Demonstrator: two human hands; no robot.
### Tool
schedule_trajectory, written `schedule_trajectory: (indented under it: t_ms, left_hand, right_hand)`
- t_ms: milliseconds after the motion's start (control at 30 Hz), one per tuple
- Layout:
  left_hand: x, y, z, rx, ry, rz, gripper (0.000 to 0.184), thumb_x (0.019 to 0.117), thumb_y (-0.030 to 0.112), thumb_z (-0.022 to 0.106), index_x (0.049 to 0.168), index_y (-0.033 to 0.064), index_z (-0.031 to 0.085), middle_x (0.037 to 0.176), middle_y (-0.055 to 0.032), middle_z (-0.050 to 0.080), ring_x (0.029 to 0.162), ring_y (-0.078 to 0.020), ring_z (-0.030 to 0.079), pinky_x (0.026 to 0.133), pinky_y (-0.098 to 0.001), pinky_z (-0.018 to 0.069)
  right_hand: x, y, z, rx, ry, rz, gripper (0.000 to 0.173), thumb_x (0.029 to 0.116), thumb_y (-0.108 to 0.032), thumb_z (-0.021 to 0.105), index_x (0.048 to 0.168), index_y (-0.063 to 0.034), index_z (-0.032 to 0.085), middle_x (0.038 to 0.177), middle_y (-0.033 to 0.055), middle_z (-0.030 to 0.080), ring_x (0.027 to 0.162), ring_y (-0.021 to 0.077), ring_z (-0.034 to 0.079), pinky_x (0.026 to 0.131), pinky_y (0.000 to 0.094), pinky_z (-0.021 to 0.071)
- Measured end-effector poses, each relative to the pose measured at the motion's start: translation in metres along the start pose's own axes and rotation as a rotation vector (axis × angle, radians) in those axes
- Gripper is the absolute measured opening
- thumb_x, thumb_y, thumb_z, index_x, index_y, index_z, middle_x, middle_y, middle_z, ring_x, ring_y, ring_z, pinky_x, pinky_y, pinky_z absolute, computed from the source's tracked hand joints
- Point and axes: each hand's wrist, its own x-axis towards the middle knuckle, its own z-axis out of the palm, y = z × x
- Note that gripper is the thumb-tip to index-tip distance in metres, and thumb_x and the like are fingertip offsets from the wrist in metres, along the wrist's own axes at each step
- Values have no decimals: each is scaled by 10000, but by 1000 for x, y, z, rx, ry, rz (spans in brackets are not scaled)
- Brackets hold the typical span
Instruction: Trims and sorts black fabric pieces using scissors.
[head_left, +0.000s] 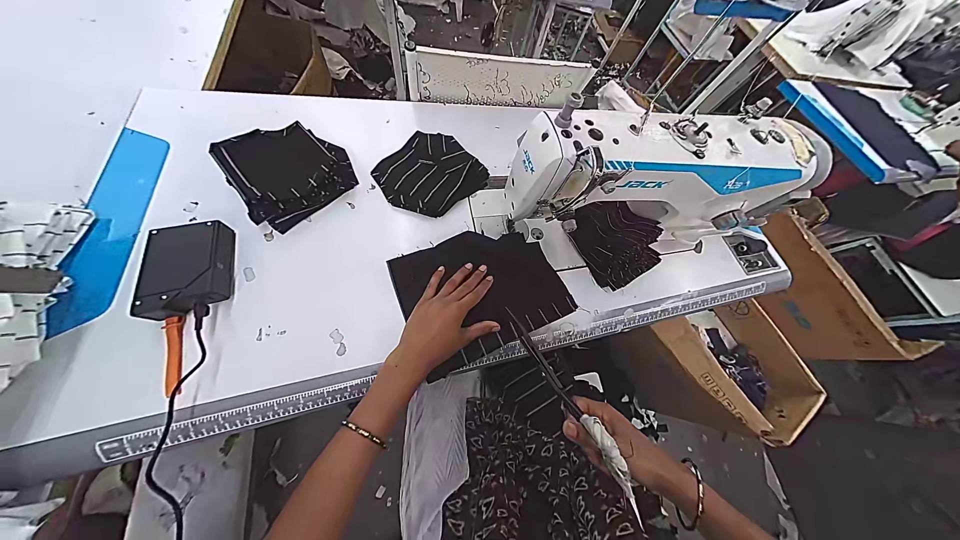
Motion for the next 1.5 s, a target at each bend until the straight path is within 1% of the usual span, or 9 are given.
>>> schedule_trajectory:
  t_ms: [100,300,467,667,867,1000,1300,1433,1500]
  left_hand:
    - [1,-1,1,-2,-2,-3,760,966,695,460,1549,208,471,1631,5,400,1544,-234,292,1242,-601,138]
    - [0,-1,1,-4,-12,-3,776,954,710,470,1549,211,471,1633,12,395,1543,-230,294,1245,-594,135]
    - [0,-2,3,-5,17,23,769,952,698,488,1534,196,494,1617,2,423,1534,-233,315,1239,-602,154]
    - [-1,-2,2,4,1,38,787,952,703,482,1546,187,475,1620,-1,418,1529,-238,326,1239,-594,171]
    - [-2,-3,3,13,45,42,859,934,716,500,1554,124,447,1625,-39,408,1520,-235,346,1239,-566,206]
    - [-2,-3,3,9,55,27,940,910,748,499,1549,62,431,1637,-91,378,1527,-252,330,1244,-538,210]
    - [-1,-2,2,17,41,25,954,906,755,501,1540,45,434,1635,-108,377,1527,-270,327,1246,-530,210]
    - [-3,-3,5,6,98,53,949,890,752,532,1498,24,485,1578,-137,459,1491,-298,392,1223,-540,270]
    - [-4,-3,5,-3,105,52,932,886,740,554,1473,18,506,1548,-153,489,1480,-318,404,1221,-533,276]
  right_hand:
    - [4,-2,5,-62,52,13,410,905,-563,696,936,-181,549,624,-112,481,503,1,472,508,177,418]
    - [1,3,17,-44,167,-24,373,901,-490,736,805,-170,571,567,-100,502,464,5,482,469,181,409]
    - [0,6,28,53,189,0,292,931,-370,738,819,-147,586,567,-84,556,464,16,535,473,178,461]
    - [10,-12,28,142,93,-19,334,945,-484,666,863,-179,559,588,-99,518,466,4,501,453,160,425]
    - [15,-18,29,125,124,-19,283,940,-396,717,860,-155,592,585,-78,543,477,20,531,479,175,461]
    - [20,-26,30,158,100,-26,291,971,-418,657,855,-166,569,585,-86,530,466,16,517,456,169,443]
    - [35,-37,28,177,108,-31,293,971,-394,677,844,-152,571,575,-68,527,446,28,506,440,176,438]
    - [46,-52,25,194,46,-57,347,979,-472,643,836,-168,555,601,-77,511,463,18,492,446,160,426]
    - [51,-59,26,184,60,-44,320,991,-420,645,823,-164,552,586,-75,505,458,23,491,452,169,431]
